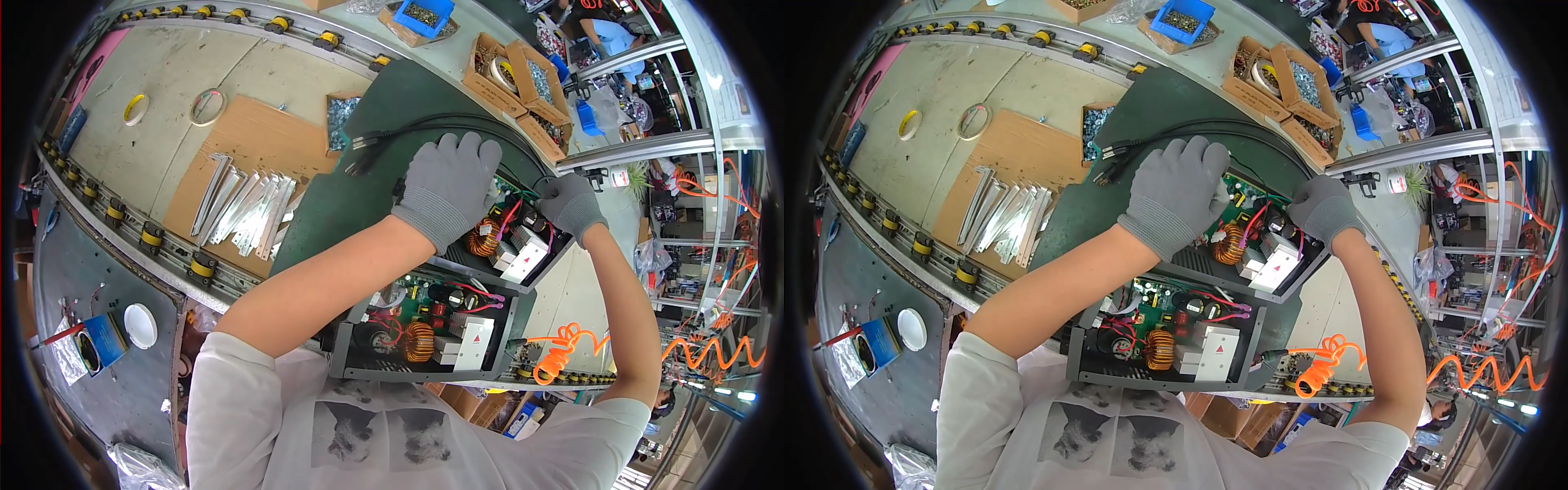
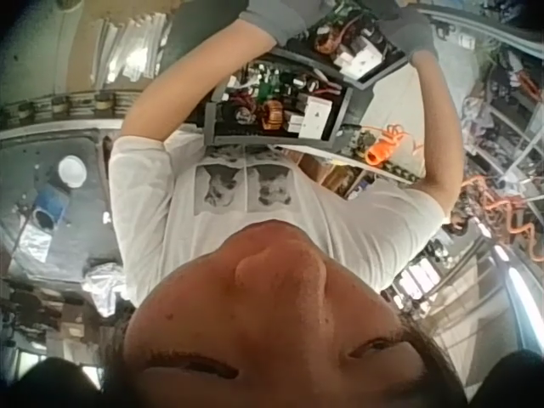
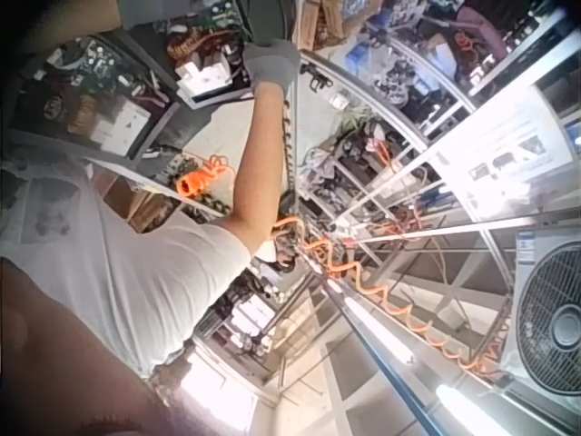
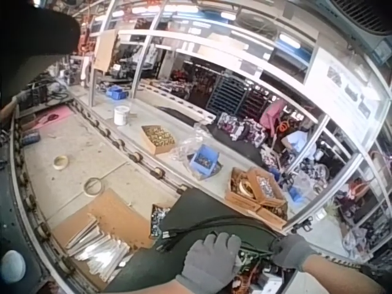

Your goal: Connecting wires and assembling internal components of a power supply or welding machine on a production line.

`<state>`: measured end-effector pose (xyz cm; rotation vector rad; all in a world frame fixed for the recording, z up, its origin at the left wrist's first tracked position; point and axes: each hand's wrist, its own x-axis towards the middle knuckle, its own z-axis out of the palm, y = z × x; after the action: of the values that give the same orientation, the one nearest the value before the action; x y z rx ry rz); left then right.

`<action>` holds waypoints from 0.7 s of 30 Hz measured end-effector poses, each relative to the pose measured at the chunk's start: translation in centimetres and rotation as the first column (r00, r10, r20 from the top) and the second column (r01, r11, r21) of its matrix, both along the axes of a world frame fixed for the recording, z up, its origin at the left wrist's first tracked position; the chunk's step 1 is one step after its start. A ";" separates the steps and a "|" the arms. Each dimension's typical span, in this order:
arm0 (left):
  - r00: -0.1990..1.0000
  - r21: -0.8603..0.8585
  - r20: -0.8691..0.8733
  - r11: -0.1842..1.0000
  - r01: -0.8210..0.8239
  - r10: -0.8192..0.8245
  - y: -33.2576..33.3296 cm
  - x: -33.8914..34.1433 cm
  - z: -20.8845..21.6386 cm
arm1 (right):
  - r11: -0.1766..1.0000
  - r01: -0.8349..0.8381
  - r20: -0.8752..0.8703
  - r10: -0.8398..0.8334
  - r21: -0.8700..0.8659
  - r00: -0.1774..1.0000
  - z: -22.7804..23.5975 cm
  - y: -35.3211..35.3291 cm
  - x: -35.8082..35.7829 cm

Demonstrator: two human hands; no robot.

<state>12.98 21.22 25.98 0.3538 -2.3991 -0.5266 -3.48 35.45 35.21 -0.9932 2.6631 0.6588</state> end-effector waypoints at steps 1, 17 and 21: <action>1.000 -0.001 0.000 1.000 0.000 0.000 0.0 0.0 0.1 | 1.000 0.000 0.000 0.000 -0.001 1.000 -0.1 0.0 0.1; 0.999 0.045 0.013 0.998 0.039 -0.040 -0.1 0.4 0.6 | 0.992 -0.082 -0.006 0.083 0.093 0.997 -0.3 0.8 0.2; 0.999 0.043 -0.003 0.998 0.036 -0.036 -0.1 0.4 0.4 | 0.993 -0.109 -0.051 0.110 0.035 0.993 -0.2 0.9 0.6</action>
<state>13.34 21.11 26.38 0.3290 -2.3988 -0.5959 -2.85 36.40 35.00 -1.1350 2.6488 0.7581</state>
